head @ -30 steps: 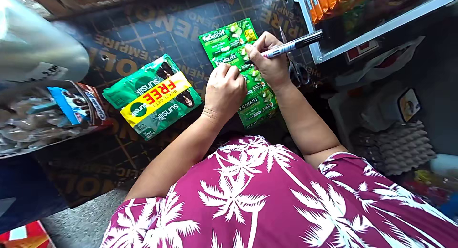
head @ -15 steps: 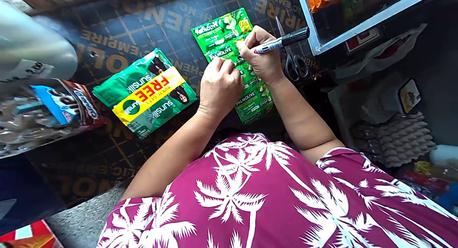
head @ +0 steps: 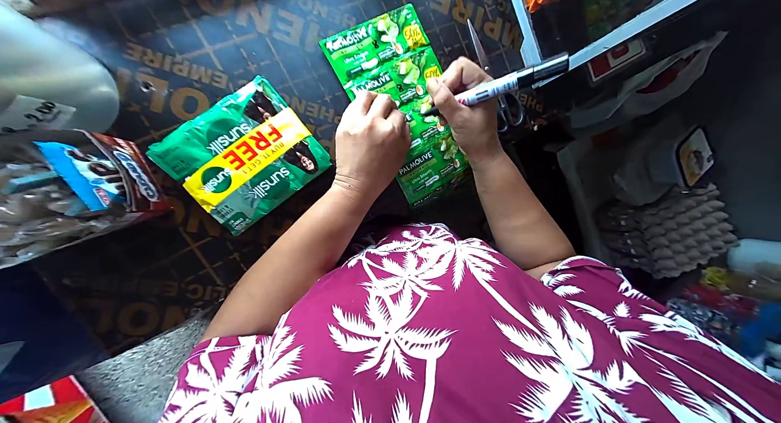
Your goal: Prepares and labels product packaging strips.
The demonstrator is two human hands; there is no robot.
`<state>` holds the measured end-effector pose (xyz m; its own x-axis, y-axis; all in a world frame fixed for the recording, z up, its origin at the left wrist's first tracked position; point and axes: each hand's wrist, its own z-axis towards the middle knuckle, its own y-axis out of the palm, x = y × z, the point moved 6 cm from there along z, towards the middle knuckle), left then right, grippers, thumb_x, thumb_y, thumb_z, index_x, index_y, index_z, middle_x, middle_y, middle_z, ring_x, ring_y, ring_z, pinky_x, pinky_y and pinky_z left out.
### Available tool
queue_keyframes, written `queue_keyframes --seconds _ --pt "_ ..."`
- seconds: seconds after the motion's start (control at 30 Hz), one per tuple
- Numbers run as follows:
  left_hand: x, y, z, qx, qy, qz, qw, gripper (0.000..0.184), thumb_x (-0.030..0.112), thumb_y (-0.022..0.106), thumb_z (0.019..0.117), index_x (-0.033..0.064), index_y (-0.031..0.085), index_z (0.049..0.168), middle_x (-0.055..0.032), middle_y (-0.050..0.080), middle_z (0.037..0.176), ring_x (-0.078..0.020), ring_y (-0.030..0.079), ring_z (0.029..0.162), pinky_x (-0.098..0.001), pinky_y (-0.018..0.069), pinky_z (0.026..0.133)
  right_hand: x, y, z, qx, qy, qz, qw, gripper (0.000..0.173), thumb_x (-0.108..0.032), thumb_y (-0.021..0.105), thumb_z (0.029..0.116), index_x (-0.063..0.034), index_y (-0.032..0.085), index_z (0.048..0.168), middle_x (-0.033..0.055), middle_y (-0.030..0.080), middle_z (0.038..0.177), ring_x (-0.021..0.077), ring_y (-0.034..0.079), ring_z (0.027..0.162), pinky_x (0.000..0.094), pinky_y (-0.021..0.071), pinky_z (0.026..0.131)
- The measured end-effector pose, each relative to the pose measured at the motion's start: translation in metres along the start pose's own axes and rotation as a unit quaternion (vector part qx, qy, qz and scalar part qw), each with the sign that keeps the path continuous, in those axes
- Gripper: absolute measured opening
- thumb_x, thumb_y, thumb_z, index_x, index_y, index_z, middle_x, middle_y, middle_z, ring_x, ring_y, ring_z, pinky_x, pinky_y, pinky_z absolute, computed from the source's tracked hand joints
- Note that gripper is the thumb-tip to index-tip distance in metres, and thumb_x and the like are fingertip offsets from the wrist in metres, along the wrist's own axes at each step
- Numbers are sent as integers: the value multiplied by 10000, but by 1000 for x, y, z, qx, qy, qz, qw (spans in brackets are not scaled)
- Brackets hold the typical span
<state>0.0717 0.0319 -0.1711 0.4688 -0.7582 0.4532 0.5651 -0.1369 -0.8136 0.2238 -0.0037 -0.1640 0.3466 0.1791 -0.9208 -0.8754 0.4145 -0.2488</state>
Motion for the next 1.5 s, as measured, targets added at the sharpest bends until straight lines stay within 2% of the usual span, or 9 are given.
queue_keyframes --seconds 0.13,0.3,0.57,0.73,0.83,1.03,1.1,1.27,1.5 --pt "0 0 0 -8 1 1 1000 215 201 605 972 46 753 963 -133 725 1072 -333 652 1092 -439 519 885 -1 -1 -17 -12 -24 -11 1000 148 -16 629 940 -68 594 805 -31 610 741 9 561 626 177 468 555" --pt "-1 0 1 -24 -9 -8 1000 235 251 640 953 39 740 976 -146 709 1082 -359 630 1108 -460 510 902 3 2 -17 -11 -22 -10 1000 154 -9 655 930 -56 591 798 -5 612 762 28 575 667 185 484 595" --pt "0 0 0 -33 -12 -14 999 235 246 643 953 35 739 988 -147 707 1092 -357 626 1116 -461 505 912 2 2 -18 -10 -40 -22 999 170 26 647 891 -60 580 760 -3 596 744 27 558 666 182 465 597" --pt "0 0 0 -33 -9 -9 999 234 247 641 955 37 739 989 -146 706 1092 -358 623 1122 -457 502 917 3 3 -17 -5 -32 -43 999 154 1 660 908 -51 598 777 1 613 758 24 575 679 178 480 609" --pt "0 1 0 -32 -10 -4 999 234 250 634 958 42 737 988 -142 708 1090 -354 625 1122 -453 505 904 3 1 -17 2 -36 -7 999 151 8 657 918 -47 596 792 2 618 767 29 574 666 186 481 591" --pt "-1 1 0 -35 -10 -3 999 242 258 624 961 47 737 997 -137 708 1097 -355 622 1127 -454 504 898 -14 -23 -46 6 -45 22 999 158 -28 611 953 -97 577 815 -37 606 782 14 581 648 177 490 546" --pt "0 0 0 -37 -8 -6 999 273 294 634 958 42 732 996 -147 705 1100 -363 619 1129 -465 503 894 -14 -29 -61 -11 -39 14 999 166 -42 620 952 -103 579 803 -44 607 777 0 577 647 160 478 545" --pt "3 -1 0 -41 -7 4 999 497 517 702 879 40 713 1021 -168 680 1106 -386 606 1132 -495 500 877 -7 -31 -80 -12 -64 4 998 162 -33 648 924 -82 584 784 -25 617 782 6 594 697 163 490 603" --pt "3 0 0 -50 -16 12 999 524 539 712 859 46 708 1036 -166 675 1116 -392 600 1125 -499 498 868 -3 -26 -79 -14 -84 21 996 141 -16 705 907 -50 608 810 15 646 818 36 622 748 187 522 657"
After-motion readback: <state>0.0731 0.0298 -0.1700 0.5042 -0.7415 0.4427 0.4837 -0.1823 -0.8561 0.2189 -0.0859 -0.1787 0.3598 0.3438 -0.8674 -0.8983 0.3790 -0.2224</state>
